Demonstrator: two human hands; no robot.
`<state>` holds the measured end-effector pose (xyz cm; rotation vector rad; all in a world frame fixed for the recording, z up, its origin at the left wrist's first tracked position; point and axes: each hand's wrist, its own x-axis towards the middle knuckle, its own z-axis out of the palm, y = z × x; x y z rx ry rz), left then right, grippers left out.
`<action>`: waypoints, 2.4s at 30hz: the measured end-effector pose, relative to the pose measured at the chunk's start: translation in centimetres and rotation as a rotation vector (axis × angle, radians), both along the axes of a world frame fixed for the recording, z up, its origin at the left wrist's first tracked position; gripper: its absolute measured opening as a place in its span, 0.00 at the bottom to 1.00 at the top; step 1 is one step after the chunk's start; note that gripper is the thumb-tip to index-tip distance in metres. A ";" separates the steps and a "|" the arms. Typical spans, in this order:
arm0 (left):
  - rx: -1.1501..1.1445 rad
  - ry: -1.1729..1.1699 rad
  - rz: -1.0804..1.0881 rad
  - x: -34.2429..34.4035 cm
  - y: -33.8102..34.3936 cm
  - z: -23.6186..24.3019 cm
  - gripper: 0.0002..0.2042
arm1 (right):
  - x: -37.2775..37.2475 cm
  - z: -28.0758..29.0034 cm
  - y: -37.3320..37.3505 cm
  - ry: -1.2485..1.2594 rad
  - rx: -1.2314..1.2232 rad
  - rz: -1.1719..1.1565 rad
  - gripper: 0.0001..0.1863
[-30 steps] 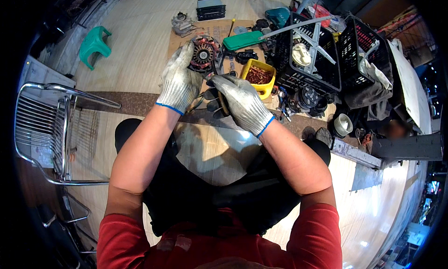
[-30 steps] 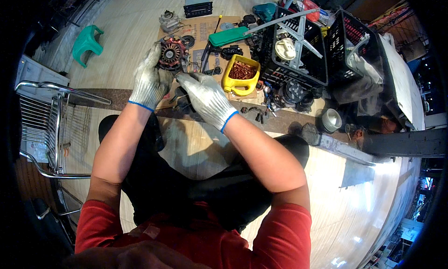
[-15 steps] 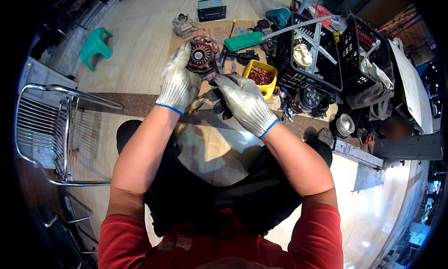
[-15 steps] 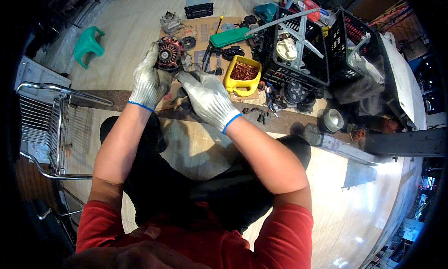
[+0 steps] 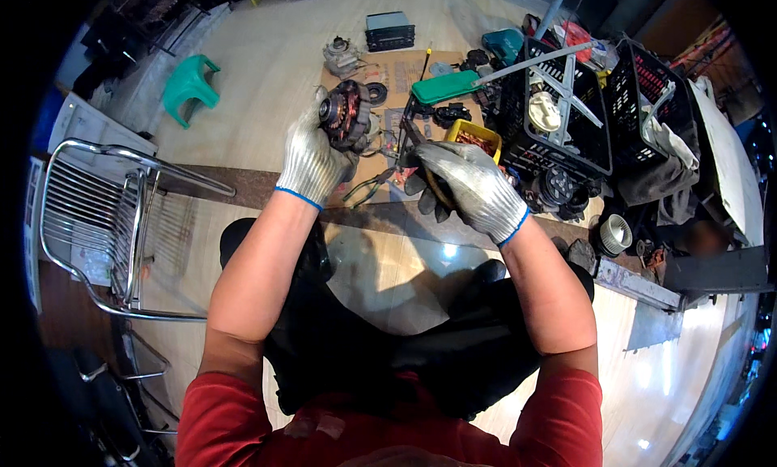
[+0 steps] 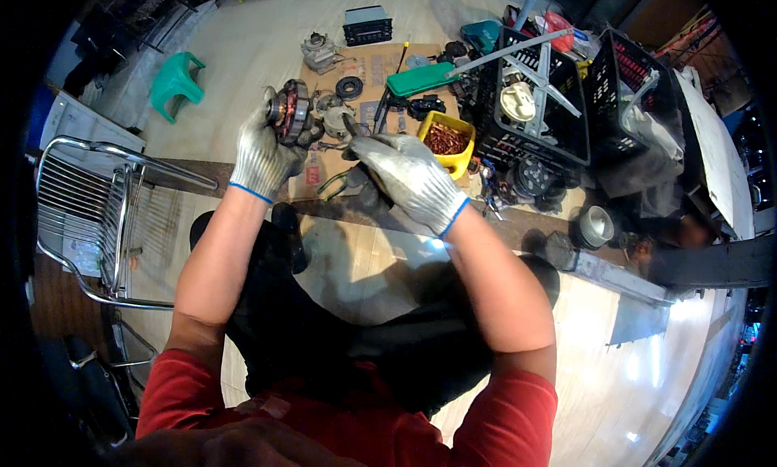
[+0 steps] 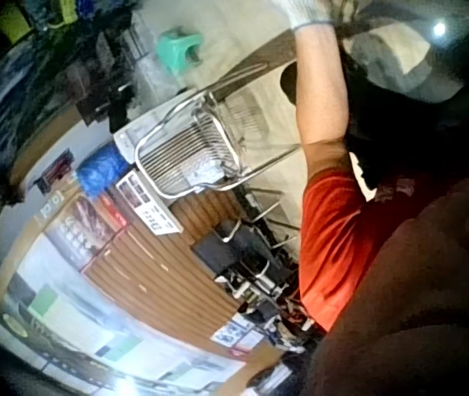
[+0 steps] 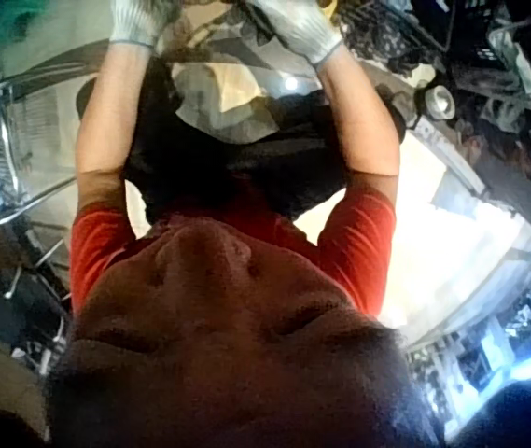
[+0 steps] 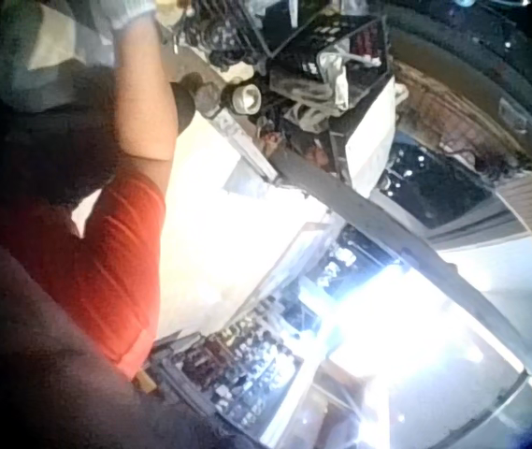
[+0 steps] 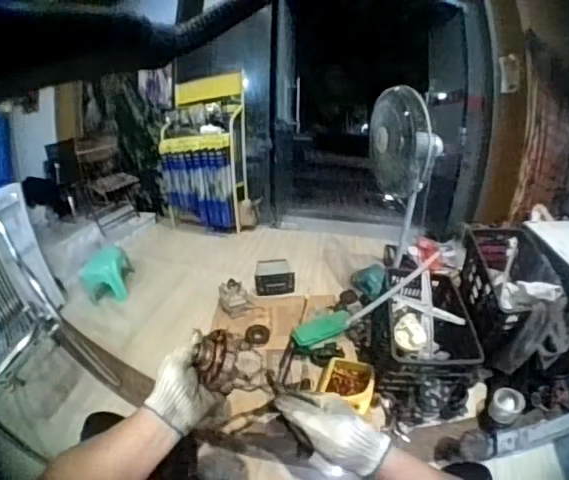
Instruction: The person, wearing gloves, works on an alternator component by hand and with pliers, handling wires and smaller metal parts on a cardboard work surface on the floor.
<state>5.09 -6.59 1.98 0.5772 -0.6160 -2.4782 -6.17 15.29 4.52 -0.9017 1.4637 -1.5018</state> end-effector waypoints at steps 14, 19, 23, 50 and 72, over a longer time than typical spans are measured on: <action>-0.652 -0.276 -0.097 2.0 0.3 1.2 0.16 | -2.1 2.5 1.5 0.245 0.098 0.051 0.19; -0.622 -0.249 -0.022 2.3 -0.4 1.2 0.17 | -1.8 4.5 1.7 0.377 0.306 0.131 0.18; -0.619 -0.154 -0.016 2.8 -1.3 0.7 0.21 | -1.6 4.4 1.8 0.409 0.304 0.184 0.19; -0.131 -0.370 0.498 1.3 -3.6 2.8 0.18 | 0.3 1.2 2.1 0.541 0.061 0.223 0.19; -0.307 -0.246 0.404 5.1 -4.4 1.4 0.16 | -11.4 -29.6 5.2 0.780 1.393 0.038 0.29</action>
